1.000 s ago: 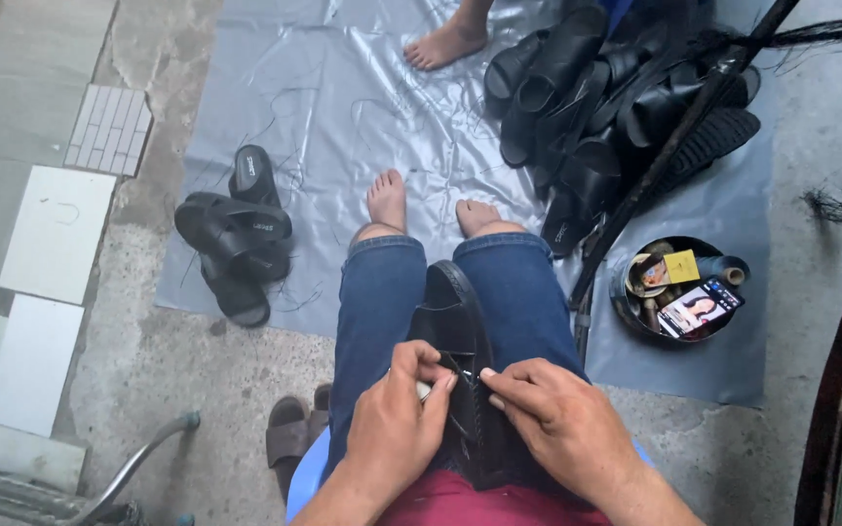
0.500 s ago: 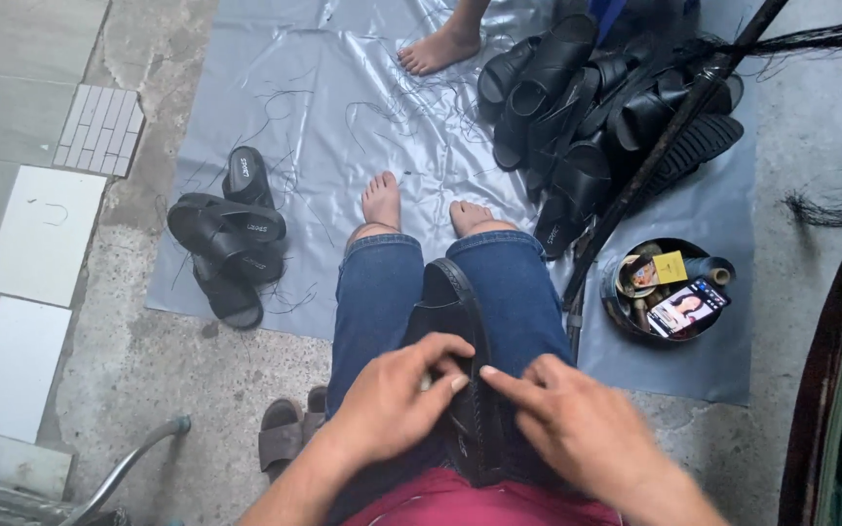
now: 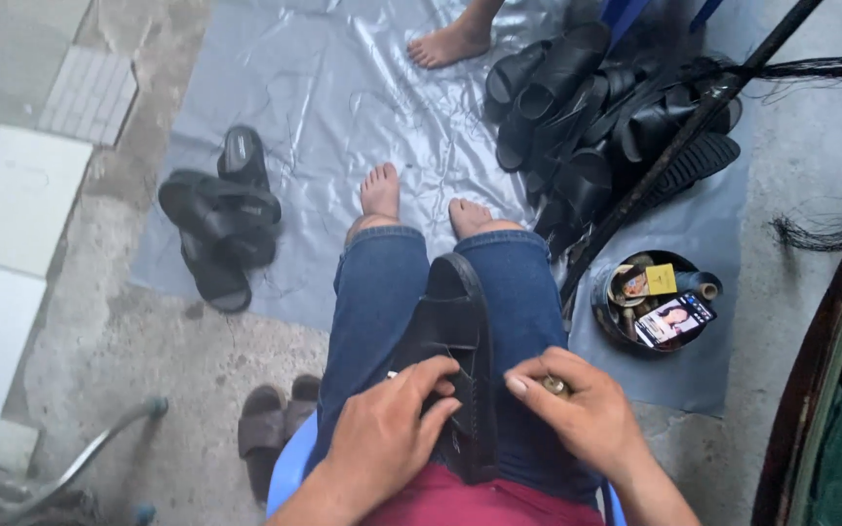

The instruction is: Hand-stitching the leather components of a sandal together using a needle and thread.

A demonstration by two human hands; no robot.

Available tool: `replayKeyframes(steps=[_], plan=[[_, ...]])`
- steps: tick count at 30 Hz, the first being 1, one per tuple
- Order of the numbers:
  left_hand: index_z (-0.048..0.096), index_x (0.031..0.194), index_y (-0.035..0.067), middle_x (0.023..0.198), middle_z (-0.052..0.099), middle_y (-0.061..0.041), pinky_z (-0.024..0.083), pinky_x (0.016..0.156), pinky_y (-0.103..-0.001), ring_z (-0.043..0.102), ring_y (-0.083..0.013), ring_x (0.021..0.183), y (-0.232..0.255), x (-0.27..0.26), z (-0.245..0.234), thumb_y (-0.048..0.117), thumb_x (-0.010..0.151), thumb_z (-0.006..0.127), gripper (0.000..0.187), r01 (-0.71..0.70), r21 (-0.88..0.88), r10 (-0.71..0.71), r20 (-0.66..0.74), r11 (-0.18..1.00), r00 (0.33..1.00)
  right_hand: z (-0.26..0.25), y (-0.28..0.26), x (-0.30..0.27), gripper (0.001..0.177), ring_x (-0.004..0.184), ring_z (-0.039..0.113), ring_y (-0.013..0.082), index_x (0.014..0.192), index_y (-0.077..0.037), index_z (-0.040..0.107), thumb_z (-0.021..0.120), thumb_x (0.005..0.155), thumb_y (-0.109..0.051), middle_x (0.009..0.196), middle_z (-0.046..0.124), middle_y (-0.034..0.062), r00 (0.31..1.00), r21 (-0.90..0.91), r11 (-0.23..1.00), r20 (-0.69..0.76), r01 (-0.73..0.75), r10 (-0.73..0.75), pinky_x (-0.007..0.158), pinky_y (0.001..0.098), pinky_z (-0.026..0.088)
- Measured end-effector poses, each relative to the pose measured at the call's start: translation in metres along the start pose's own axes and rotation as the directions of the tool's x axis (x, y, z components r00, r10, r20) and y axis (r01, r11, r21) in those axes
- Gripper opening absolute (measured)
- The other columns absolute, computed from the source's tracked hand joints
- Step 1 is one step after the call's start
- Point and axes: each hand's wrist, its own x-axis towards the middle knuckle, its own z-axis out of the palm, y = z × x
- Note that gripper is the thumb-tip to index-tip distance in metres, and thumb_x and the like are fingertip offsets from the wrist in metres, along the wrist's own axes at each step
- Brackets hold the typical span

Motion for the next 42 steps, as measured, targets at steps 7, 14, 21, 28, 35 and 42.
replayKeyframes(steps=[7, 14, 21, 28, 35, 42], plan=[[0.049, 0.113, 0.018, 0.085, 0.065, 0.007, 0.050, 0.053, -0.034, 0.065, -0.0164, 0.075, -0.005, 0.002, 0.006, 0.021, 0.083, 0.056, 0.031, -0.096, 0.000, 0.096, -0.067, 0.995, 0.993, 0.003, 0.016, 0.003, 0.013, 0.071, 0.054, 0.0088, 0.068, -0.009, 0.068, 0.068, 0.075, -0.020, 0.076, 0.057, 0.0000, 0.981, 0.150, 0.970, -0.041, 0.192, -0.188, 0.071, 0.0214, 0.039], [0.049, 0.112, 0.027, 0.081, 0.069, 0.014, 0.046, 0.072, -0.034, 0.066, -0.0198, 0.078, 0.006, 0.010, -0.012, 0.027, 0.075, 0.058, 0.038, 0.314, -0.209, -0.263, 0.242, 0.926, 0.934, 0.005, -0.007, -0.004, 0.031, 0.045, 0.041, 0.0095, 0.065, -0.005, 0.058, 0.057, 0.084, -0.030, 0.077, 0.056, 0.0079, 0.932, 0.452, 0.852, 0.107, 0.264, -0.346, 0.043, 0.0207, 0.036], [0.061, 0.104, 0.021, 0.071, 0.066, 0.007, 0.049, 0.051, -0.018, 0.059, -0.0055, 0.054, 0.028, 0.021, -0.039, 0.017, 0.075, 0.066, 0.030, 0.661, -0.469, -0.508, 0.423, 0.586, 0.750, 0.028, -0.008, 0.008, 0.015, 0.061, 0.066, 0.0081, 0.090, -0.017, 0.070, 0.062, 0.077, -0.018, 0.076, 0.072, -0.0022, 0.866, -0.116, 0.858, 0.053, 0.500, -0.497, 0.057, 0.0207, 0.050], [0.067, 0.097, 0.025, 0.075, 0.072, 0.015, 0.048, 0.063, -0.019, 0.062, -0.0022, 0.054, 0.020, 0.015, -0.050, 0.037, 0.079, 0.055, 0.025, 0.550, -0.275, -0.458, 0.334, 0.789, 0.824, -0.070, 0.003, 0.030, 0.029, 0.039, 0.023, 0.0013, 0.060, -0.022, 0.028, 0.043, 0.078, -0.005, 0.055, 0.025, -0.0104, 0.922, 0.828, 0.527, -0.336, 0.193, 0.191, 0.032, 0.0137, 0.019], [0.062, 0.100, 0.031, 0.088, 0.071, 0.011, 0.045, 0.071, -0.033, 0.065, -0.0157, 0.078, 0.008, 0.005, -0.045, 0.046, 0.083, 0.046, 0.028, 0.388, 0.015, -0.368, 0.353, 0.921, 0.860, -0.054, 0.000, 0.011, 0.032, 0.099, 0.056, 0.0272, 0.108, -0.003, 0.060, 0.045, 0.082, 0.004, 0.107, 0.060, 0.0117, 0.692, -0.480, 0.854, -0.548, 0.199, -0.470, 0.089, 0.0354, 0.041], [0.058, 0.097, 0.025, 0.092, 0.065, 0.000, 0.045, 0.069, -0.049, 0.060, -0.0303, 0.084, 0.007, 0.000, -0.043, 0.044, 0.091, 0.037, 0.029, 0.227, 0.283, -0.345, 0.496, 0.932, 0.797, 0.002, 0.006, 0.005, 0.026, 0.070, 0.059, 0.0141, 0.098, -0.022, 0.064, 0.069, 0.073, -0.028, 0.111, 0.052, 0.0015, 0.860, -0.477, 0.780, -0.091, 0.405, -0.503, 0.056, 0.0330, 0.052]])
